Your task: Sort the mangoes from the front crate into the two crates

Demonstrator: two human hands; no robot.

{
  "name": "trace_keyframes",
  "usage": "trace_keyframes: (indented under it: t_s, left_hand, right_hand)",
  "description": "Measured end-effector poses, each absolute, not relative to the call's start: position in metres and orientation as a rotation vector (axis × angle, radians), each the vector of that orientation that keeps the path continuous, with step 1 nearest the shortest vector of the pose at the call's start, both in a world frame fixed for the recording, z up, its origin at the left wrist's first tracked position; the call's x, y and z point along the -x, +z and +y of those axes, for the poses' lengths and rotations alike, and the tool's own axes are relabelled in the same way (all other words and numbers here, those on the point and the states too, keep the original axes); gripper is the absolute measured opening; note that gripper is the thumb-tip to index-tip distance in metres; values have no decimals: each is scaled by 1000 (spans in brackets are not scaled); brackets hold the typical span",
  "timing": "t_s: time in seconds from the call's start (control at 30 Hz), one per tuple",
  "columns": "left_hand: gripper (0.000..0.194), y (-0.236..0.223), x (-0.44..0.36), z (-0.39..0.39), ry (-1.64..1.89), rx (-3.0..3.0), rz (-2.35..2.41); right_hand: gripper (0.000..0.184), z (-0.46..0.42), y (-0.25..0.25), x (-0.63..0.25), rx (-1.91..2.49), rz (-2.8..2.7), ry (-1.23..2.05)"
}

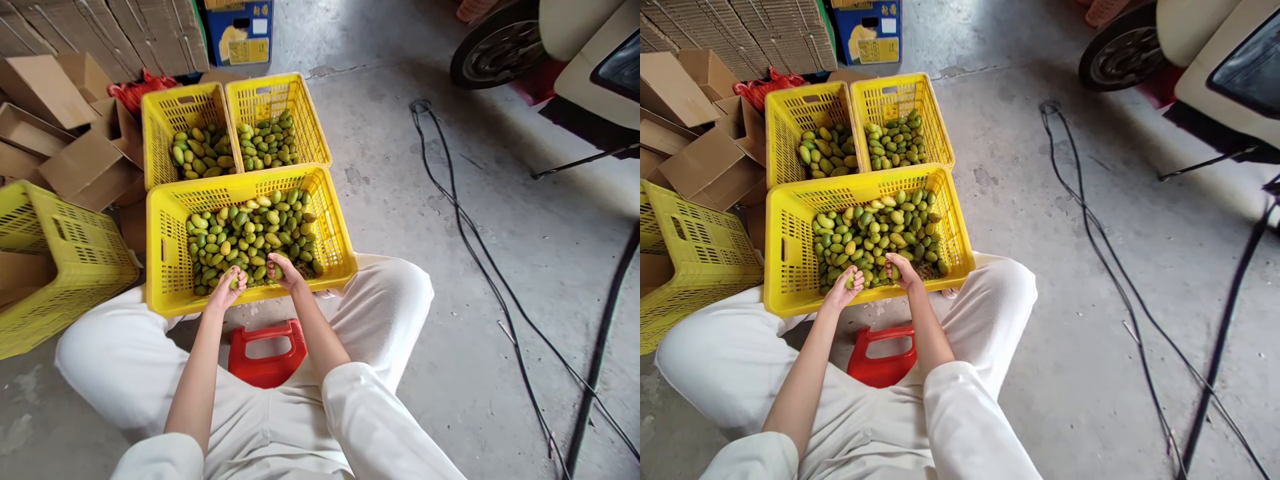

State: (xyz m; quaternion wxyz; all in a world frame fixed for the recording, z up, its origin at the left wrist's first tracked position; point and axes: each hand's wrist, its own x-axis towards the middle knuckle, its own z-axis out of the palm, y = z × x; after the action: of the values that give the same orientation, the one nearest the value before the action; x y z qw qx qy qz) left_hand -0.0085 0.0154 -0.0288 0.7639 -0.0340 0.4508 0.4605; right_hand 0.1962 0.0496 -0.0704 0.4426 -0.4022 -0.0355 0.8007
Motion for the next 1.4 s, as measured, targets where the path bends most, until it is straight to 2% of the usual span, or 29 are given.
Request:
trace_keyframes:
  t_s: [0.2, 0.4, 0.6, 0.67, 0.83, 0.93, 1.1, 1.4]
  left_hand:
    - [5, -17, 2, 18, 1127, 170, 1070]
    - [5, -13, -4, 22, 1138, 216, 1113]
    - [48, -15, 1, 23, 1223, 243, 1089]
    - [49, -16, 3, 23, 1231, 243, 1077]
    - [23, -15, 3, 22, 1221, 181, 1053]
    - [22, -14, 2, 20, 1212, 138, 1022]
    - [10, -20, 2, 20, 1257, 191, 1081]
    - [33, -10, 2, 22, 1284, 292, 1013]
  right_hand:
    - [25, 54, -71, -197, 1001, -39, 1909]
    - [43, 52, -70, -193, 1086, -74, 1842]
    - [64, 50, -71, -195, 1140, -57, 1795]
    - [62, 51, -70, -195, 1126, -68, 1801]
    - [41, 54, -68, -192, 1111, -71, 1862]
    - [32, 55, -68, -191, 1119, -31, 1890]
    - [38, 53, -71, -191, 1150, -6, 1835]
    - [34, 60, -65, -199, 1039, 230, 1744]
